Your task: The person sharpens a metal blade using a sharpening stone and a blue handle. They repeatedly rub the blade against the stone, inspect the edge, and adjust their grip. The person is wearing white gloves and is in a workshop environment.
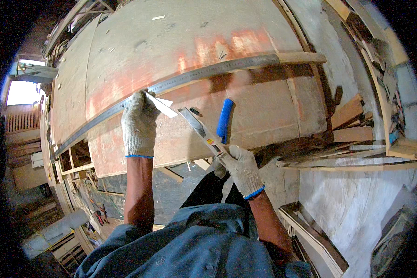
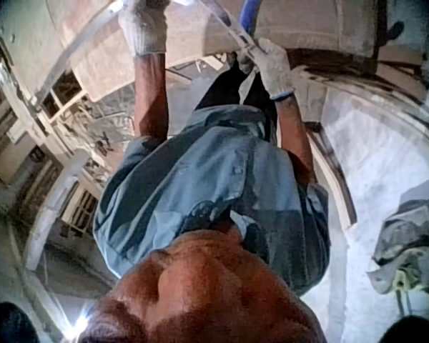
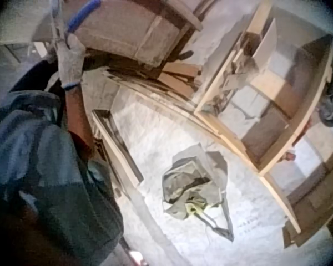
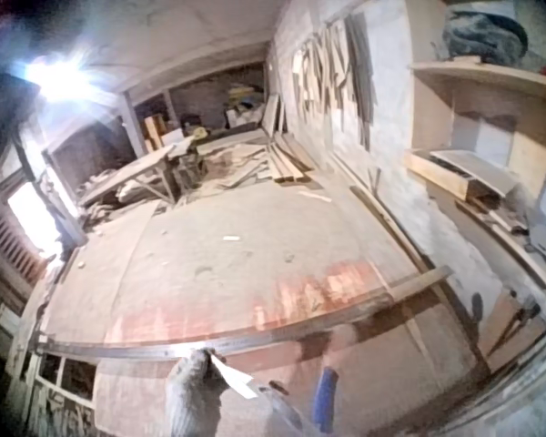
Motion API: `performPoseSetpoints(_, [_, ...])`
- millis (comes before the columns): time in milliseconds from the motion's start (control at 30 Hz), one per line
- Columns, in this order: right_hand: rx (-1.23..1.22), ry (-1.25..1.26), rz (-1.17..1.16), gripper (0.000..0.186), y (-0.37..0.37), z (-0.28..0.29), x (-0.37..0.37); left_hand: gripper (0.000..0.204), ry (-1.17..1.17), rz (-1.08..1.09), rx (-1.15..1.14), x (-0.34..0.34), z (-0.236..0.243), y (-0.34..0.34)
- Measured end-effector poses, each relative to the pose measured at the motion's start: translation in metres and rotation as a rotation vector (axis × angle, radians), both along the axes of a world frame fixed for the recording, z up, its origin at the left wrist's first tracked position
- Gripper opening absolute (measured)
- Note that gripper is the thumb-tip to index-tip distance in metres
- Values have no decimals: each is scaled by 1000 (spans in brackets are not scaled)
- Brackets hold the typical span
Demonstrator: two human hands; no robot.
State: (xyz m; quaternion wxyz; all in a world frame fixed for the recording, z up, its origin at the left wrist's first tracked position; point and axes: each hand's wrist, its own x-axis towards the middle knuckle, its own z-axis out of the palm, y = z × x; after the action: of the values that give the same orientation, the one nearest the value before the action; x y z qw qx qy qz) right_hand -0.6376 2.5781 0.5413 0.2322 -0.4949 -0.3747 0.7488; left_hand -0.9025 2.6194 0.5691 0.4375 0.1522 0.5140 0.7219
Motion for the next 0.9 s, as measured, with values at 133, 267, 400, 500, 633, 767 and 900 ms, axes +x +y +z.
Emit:
performPoseSetpoints(133, [15,-30,14,18,0,-2,-2,18,0,-31,25,10,3,8])
performPoseSetpoints(267, [-9,-17,13,18,1,1,-2,17,-18,-76,-1,21,-2,9])
performPoseSetpoints(400, [31,-20,22,18,1,-2,1,20,26,-108,-46,26,-11,7])
performPoseSetpoints(500, [65,-47,37,19,2,-6,3,19,56,-137,-68,32,-12,5])
performPoseSetpoints(633, [-6,-12,27,20,4,0,3,18,87,-153,-98,36,-13,3])
performPoseSetpoints(767, [-7,9,26,22,4,-3,4,17,119,-149,-106,44,-10,0])
performPoseSetpoints(900, [-7,-20,32,20,5,-1,2,15,112,-162,-101,47,-15,-3])
